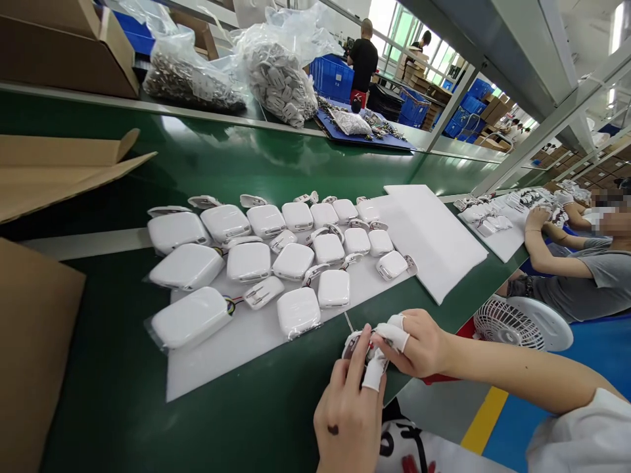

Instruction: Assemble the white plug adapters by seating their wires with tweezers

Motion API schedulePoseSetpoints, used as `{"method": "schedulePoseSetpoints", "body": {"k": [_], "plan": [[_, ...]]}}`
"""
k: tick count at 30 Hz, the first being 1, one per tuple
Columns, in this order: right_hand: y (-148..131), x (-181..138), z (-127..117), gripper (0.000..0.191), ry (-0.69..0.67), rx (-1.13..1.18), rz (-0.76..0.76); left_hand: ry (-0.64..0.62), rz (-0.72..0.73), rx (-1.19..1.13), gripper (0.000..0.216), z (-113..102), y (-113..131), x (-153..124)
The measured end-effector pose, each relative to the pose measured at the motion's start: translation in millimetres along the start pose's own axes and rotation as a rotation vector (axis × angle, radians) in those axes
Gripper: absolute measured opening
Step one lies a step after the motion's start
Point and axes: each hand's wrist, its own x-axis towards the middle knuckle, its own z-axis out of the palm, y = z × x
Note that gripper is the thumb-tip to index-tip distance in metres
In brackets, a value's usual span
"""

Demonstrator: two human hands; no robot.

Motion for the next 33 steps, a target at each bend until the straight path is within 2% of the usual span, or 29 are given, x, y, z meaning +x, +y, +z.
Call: {"method": "schedulePoseSetpoints", "body": {"k": [1,5,7,10,14,15,21,26,33], "plan": [[-0.9,1.7,-1.0,0.026,-0.004,0.054,0.092,-0.001,0.001,-0.004,0.022,0.2,-0.1,0.0],[-8.4,5.0,-2.2,0.04,0.038,0.28,0.667,-0.006,-0.006,-0.02,0.024,1.3,-0.2,-0.7],[-12.2,2.8,-1.2,0.041,0.072,0.305,0.765,-0.022,-0.01,-0.028,0.026,1.2,-0.2,-1.3],[-15.1,-2.6,0.4,0.04,0.098,0.259,0.716,-0.035,-0.005,-0.026,0.028,0.2,0.0,-2.1],[-14.5,-3.8,-3.5,0.035,0.116,0.218,0.473,-0.026,-0.002,-0.026,0.028,-0.6,-0.5,-2.6],[-14.1,-2.6,-6.1,0.035,0.133,0.21,0.452,-0.029,0.0,-0.027,0.028,-0.6,-0.7,-2.5],[-16.3,3.1,-18.1,0.039,0.239,0.242,0.723,-0.026,0.025,-0.026,0.023,-0.2,-1.3,-1.8],[-17.7,3.9,-11.7,0.04,0.19,0.34,0.794,-0.029,0.032,-0.003,0.02,-0.7,-0.1,-2.7],[-16.3,6.1,-2.6,0.041,0.156,0.257,0.84,-0.016,0.03,-0.005,0.022,0.4,-0.8,-6.3]]}}
